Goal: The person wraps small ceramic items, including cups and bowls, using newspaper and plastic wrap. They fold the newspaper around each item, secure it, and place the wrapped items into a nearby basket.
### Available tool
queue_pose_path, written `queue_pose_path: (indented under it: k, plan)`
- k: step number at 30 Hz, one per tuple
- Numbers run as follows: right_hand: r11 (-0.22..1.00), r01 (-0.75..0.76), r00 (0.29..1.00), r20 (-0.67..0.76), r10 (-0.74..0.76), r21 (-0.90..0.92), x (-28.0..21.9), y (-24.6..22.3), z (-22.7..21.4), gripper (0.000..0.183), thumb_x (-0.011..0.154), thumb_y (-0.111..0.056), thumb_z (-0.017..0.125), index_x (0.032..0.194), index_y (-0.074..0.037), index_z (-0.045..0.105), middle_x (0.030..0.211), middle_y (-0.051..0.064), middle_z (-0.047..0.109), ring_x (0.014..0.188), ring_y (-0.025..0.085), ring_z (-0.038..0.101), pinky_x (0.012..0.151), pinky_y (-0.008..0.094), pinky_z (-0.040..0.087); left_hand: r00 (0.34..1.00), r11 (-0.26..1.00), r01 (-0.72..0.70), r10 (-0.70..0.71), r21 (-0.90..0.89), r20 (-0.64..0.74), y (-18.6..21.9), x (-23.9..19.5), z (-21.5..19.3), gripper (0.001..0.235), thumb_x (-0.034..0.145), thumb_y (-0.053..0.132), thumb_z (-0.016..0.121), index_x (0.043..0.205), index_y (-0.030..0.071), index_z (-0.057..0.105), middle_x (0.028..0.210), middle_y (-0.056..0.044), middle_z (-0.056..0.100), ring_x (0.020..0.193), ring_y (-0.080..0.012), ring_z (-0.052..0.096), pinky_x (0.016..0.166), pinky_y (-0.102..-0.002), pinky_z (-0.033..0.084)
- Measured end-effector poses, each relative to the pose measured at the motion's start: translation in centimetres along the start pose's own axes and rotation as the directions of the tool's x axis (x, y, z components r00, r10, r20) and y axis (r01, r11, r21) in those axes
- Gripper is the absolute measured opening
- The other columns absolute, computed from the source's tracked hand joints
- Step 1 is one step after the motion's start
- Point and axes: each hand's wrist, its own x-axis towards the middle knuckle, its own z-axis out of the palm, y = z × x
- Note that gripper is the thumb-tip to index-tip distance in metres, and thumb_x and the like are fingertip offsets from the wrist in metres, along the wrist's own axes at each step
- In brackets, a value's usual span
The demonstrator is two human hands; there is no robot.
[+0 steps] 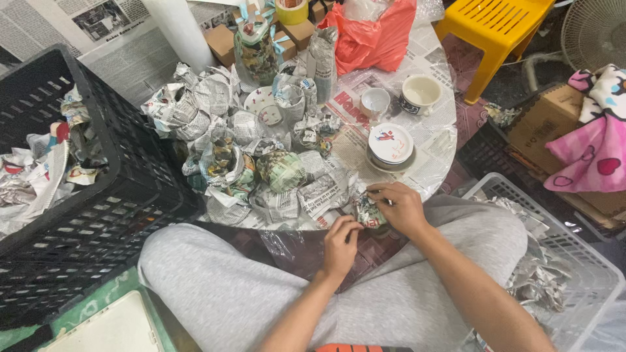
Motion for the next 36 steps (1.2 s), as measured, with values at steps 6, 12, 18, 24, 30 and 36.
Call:
queue_pose_path:
  k: [6, 12, 18, 24, 30, 36]
  plan:
    - [0.999, -0.025, 0.999, 0.026, 0.026, -0.03, 0.5, -1.2, -0.7, 0.01, 0.075, -0.007, 0.081, 0.079, -0.004, 0.073, 0.118, 0.009, 0.067, 0.088, 0.027, 0.073, 0.077, 0.04, 0.057, 0.996, 0.995, 0.085, -0.083, -0.05, 0.04, -0.9, 0.0, 0.5, 0.024, 0.086, 0.004, 0.079, 0.107, 0.003, 0.068, 0.118, -0.011, 0.066, 0.1, -0.0283, 0.072, 0.082, -0.036, 0.061]
    - [0.991, -0.136, 0.985, 0.105, 0.135, 0.004, 0.2, -2.4, -1.4, 0.015, 0.078, -0.006, 0.076, 0.093, -0.005, 0.078, 0.121, 0.01, 0.068, 0.1, 0.032, 0.072, 0.086, 0.042, 0.057, 0.986, 0.99, -0.107, 0.093, 0.095, 0.138, -0.5, 0.2, 0.3, 0.039, 0.092, 0.008, 0.075, 0.13, 0.008, 0.065, 0.147, -0.015, 0.052, 0.122, -0.034, 0.065, 0.098, -0.042, 0.057]
    - [0.97, 0.22, 0.9, 0.404, -0.161, -0.104, -0.8, -3.1, -4.9, 0.051, 0.086, -0.017, 0.07, 0.135, -0.004, 0.065, 0.155, 0.023, 0.04, 0.134, 0.042, 0.047, 0.108, 0.048, 0.039, 0.941, 0.961, -0.184, 0.112, 0.207, 0.319, 0.2, 2.6, -1.3, 0.036, 0.092, 0.014, 0.071, 0.126, 0.007, 0.061, 0.155, -0.024, 0.042, 0.131, -0.0435, 0.053, 0.101, -0.048, 0.052]
    - [0.84, 0.422, 0.838, 0.499, -0.219, -0.341, -1.9, -3.4, -3.8, 0.076, 0.07, -0.034, 0.077, 0.132, 0.004, 0.055, 0.143, 0.021, 0.046, 0.138, 0.04, 0.039, 0.115, 0.05, 0.032, 0.822, 0.942, -0.01, -0.183, 0.336, 0.539, 0.4, 4.9, -1.8, 0.036, 0.095, 0.029, 0.07, 0.125, 0.011, 0.062, 0.157, -0.02, 0.041, 0.12, -0.0434, 0.062, 0.093, -0.048, 0.054]
    - [0.732, 0.386, 0.882, 0.458, -0.114, -0.561, -2.8, -3.0, 0.1, 0.064, 0.067, -0.031, 0.081, 0.121, -0.004, 0.059, 0.126, 0.014, 0.055, 0.132, 0.036, 0.045, 0.107, 0.048, 0.039, 0.875, 0.95, 0.032, -0.177, 0.31, 0.45, -0.7, 3.4, -0.5, 0.046, 0.091, 0.025, 0.074, 0.13, 0.009, 0.057, 0.154, -0.022, 0.045, 0.128, -0.0432, 0.057, 0.101, -0.049, 0.05]
    - [0.938, 0.218, 0.898, 0.431, -0.085, -0.268, -2.8, -3.8, -1.1, 0.059, 0.062, -0.025, 0.086, 0.112, -0.004, 0.062, 0.114, 0.012, 0.06, 0.123, 0.033, 0.051, 0.097, 0.047, 0.045, 0.945, 0.999, -0.033, 0.034, -0.008, 0.326, 0.3, 1.2, -1.4, 0.066, 0.087, 0.022, 0.076, 0.144, 0.006, 0.046, 0.151, -0.024, 0.048, 0.139, -0.0419, 0.047, 0.113, -0.048, 0.041]
